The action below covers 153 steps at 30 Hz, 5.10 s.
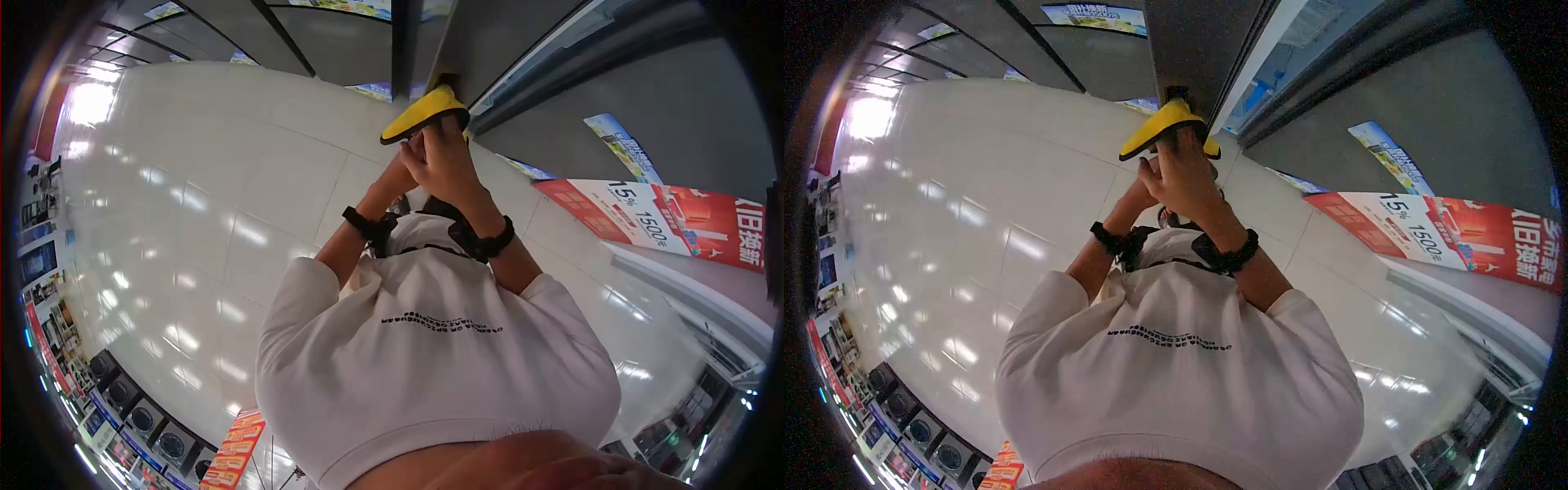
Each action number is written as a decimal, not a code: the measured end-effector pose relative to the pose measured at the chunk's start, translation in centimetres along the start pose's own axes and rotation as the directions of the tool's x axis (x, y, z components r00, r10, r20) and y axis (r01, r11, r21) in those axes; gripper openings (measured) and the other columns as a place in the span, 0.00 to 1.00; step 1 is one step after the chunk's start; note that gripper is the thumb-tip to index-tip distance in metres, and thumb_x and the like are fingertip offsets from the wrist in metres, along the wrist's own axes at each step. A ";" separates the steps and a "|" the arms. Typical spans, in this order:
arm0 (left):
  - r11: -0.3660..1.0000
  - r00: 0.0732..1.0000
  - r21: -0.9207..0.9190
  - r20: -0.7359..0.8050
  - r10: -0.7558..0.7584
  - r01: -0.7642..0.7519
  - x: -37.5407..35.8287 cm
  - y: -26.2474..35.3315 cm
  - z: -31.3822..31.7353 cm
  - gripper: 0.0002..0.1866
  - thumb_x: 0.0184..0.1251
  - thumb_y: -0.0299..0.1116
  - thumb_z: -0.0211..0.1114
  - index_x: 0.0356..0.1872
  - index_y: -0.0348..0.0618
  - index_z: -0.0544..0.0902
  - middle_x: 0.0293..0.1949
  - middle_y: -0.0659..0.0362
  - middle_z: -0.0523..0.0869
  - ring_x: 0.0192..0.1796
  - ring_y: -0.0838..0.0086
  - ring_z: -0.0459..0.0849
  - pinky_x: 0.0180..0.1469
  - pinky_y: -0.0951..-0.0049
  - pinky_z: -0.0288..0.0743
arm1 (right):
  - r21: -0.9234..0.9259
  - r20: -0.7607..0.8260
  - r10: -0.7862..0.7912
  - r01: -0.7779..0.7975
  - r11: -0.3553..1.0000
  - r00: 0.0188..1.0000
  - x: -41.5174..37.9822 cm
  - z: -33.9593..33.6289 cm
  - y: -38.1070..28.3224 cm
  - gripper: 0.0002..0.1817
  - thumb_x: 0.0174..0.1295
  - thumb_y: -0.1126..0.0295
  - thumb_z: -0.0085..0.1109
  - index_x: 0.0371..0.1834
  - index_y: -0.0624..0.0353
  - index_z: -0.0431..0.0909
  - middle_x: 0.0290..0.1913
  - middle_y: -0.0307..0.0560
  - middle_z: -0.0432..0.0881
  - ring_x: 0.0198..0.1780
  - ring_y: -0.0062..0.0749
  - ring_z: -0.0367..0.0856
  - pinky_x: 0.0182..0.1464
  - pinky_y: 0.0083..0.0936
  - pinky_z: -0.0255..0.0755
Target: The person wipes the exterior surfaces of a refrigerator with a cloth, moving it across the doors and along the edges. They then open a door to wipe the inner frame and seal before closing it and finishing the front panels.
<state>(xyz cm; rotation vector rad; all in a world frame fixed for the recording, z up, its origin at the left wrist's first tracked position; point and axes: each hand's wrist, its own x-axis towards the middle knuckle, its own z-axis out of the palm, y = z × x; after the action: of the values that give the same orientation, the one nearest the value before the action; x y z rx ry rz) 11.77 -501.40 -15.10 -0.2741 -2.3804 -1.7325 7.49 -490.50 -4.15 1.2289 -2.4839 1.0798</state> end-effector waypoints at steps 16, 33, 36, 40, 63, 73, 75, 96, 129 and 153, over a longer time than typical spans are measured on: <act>0.954 0.935 0.179 0.220 -0.278 0.242 -3.1 -14.0 5.7 0.27 0.64 0.28 0.60 0.64 0.38 0.67 0.60 0.41 0.75 0.64 0.49 0.73 0.62 0.55 0.68 | 0.159 0.254 0.316 -0.362 0.918 0.914 -5.4 10.2 11.1 0.15 0.56 0.68 0.63 0.41 0.63 0.69 0.38 0.60 0.78 0.43 0.56 0.78 0.45 0.41 0.72; 0.982 0.979 0.094 -0.107 0.173 -0.164 4.9 12.6 -4.5 0.17 0.55 0.24 0.62 0.48 0.34 0.78 0.49 0.43 0.81 0.48 0.44 0.80 0.49 0.59 0.76 | 0.044 -0.202 -0.100 0.111 0.993 0.974 2.3 -8.3 2.1 0.24 0.51 0.69 0.67 0.54 0.59 0.76 0.58 0.56 0.76 0.60 0.58 0.71 0.63 0.47 0.63; 0.997 0.996 -0.023 -0.038 0.079 -0.080 4.9 11.4 -4.0 0.14 0.56 0.23 0.62 0.45 0.33 0.79 0.41 0.47 0.85 0.42 0.56 0.82 0.45 0.65 0.77 | 0.043 -0.204 -0.090 0.100 0.994 0.975 2.8 -7.4 2.4 0.21 0.50 0.69 0.69 0.50 0.55 0.81 0.51 0.47 0.83 0.54 0.47 0.79 0.60 0.39 0.70; 0.989 0.999 -0.148 -0.011 -0.032 0.030 3.7 6.0 -2.1 0.14 0.54 0.23 0.64 0.43 0.34 0.79 0.38 0.43 0.85 0.42 0.46 0.82 0.45 0.62 0.77 | -0.017 -0.056 0.014 -0.015 1.000 0.998 0.5 -3.9 5.3 0.26 0.46 0.67 0.72 0.51 0.55 0.80 0.52 0.49 0.82 0.55 0.48 0.78 0.59 0.41 0.71; 0.521 0.736 -0.575 -0.233 0.635 -0.631 4.0 28.7 -11.9 0.23 0.66 0.40 0.64 0.58 0.41 0.74 0.49 0.41 0.77 0.46 0.47 0.84 0.49 0.51 0.79 | 0.298 0.010 0.161 -0.157 0.942 0.987 -1.4 -1.9 6.1 0.15 0.54 0.73 0.64 0.47 0.59 0.80 0.46 0.54 0.84 0.52 0.51 0.81 0.55 0.39 0.73; 0.348 0.644 -0.625 -0.340 0.685 -0.699 4.1 29.6 -11.5 0.17 0.69 0.37 0.58 0.55 0.42 0.77 0.48 0.46 0.81 0.47 0.57 0.85 0.51 0.59 0.79 | 0.319 0.033 0.063 -0.071 0.945 0.997 1.9 -7.8 1.3 0.12 0.55 0.80 0.58 0.43 0.62 0.81 0.48 0.51 0.84 0.52 0.47 0.80 0.61 0.36 0.68; 0.292 0.619 -0.642 -0.369 0.693 -0.709 4.1 29.2 -12.1 0.16 0.70 0.36 0.57 0.54 0.42 0.78 0.48 0.47 0.82 0.47 0.59 0.85 0.51 0.61 0.79 | 0.456 0.000 0.124 -0.110 0.883 0.992 2.3 -8.9 0.5 0.13 0.56 0.79 0.58 0.45 0.61 0.81 0.47 0.51 0.84 0.52 0.46 0.81 0.60 0.35 0.68; 0.941 0.879 -0.337 0.436 0.195 -0.042 5.8 18.1 -11.5 0.09 0.71 0.23 0.55 0.48 0.32 0.78 0.44 0.52 0.85 0.50 0.64 0.83 0.54 0.67 0.74 | 0.389 0.096 0.161 -0.186 0.902 0.982 4.6 -11.3 -1.5 0.16 0.49 0.77 0.59 0.44 0.64 0.79 0.43 0.60 0.83 0.47 0.52 0.82 0.51 0.39 0.76; 0.943 0.892 0.322 -0.446 0.075 0.082 7.4 -0.5 -2.7 0.31 0.54 0.18 0.61 0.62 0.32 0.64 0.56 0.39 0.71 0.60 0.43 0.69 0.61 0.52 0.66 | 0.492 -0.062 0.048 -0.011 0.871 0.997 4.8 -5.6 4.9 0.12 0.63 0.65 0.64 0.33 0.66 0.83 0.27 0.41 0.86 0.29 0.20 0.83 0.34 0.21 0.75; 0.979 0.992 0.178 -0.098 -0.083 0.100 4.5 -1.9 -0.2 0.24 0.57 0.28 0.59 0.58 0.40 0.75 0.55 0.43 0.79 0.63 0.45 0.70 0.66 0.53 0.64 | 0.681 -0.111 0.337 -0.176 0.711 0.935 2.2 -1.7 10.1 0.15 0.64 0.69 0.61 0.21 0.65 0.75 0.20 0.29 0.75 0.24 0.11 0.69 0.25 0.19 0.64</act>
<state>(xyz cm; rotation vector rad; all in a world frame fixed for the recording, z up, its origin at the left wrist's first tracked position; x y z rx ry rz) 6.96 -501.97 -15.66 -0.0590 -2.4995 -1.5127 -1.71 -486.73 -7.37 0.7975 -2.1831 2.1858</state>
